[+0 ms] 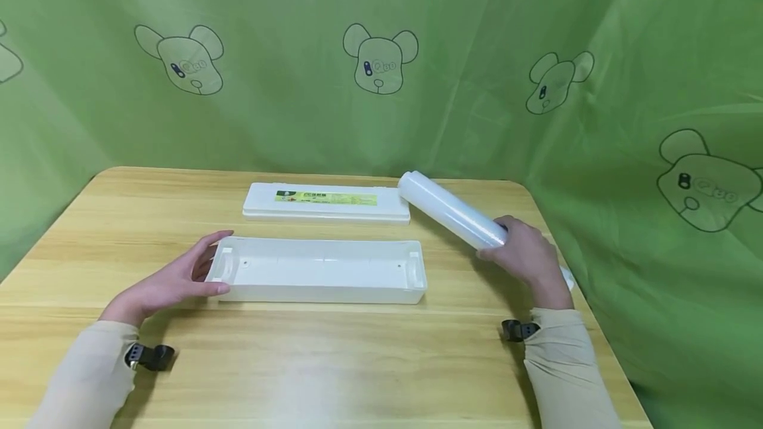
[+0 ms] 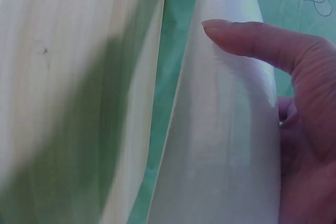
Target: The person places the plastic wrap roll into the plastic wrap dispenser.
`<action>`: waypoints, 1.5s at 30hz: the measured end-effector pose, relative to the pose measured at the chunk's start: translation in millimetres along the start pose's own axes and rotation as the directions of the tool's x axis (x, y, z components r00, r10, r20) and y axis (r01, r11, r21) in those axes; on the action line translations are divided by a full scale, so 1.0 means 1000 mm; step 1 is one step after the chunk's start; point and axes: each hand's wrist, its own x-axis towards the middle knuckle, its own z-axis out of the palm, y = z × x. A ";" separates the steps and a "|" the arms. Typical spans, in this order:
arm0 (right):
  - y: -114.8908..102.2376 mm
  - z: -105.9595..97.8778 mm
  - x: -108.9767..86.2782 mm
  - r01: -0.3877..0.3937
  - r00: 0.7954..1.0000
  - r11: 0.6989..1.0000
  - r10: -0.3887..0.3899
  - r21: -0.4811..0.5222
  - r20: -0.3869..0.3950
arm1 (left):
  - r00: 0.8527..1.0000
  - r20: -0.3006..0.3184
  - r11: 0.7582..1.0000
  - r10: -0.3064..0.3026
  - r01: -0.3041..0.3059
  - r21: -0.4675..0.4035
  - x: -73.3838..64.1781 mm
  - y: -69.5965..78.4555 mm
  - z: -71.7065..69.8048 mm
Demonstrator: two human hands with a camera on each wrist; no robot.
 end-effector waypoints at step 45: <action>-0.028 -0.004 0.012 0.157 0.988 0.988 -0.157 0.013 0.009 | 1.000 0.010 1.000 -0.012 0.013 -0.027 -0.001 0.005 0.002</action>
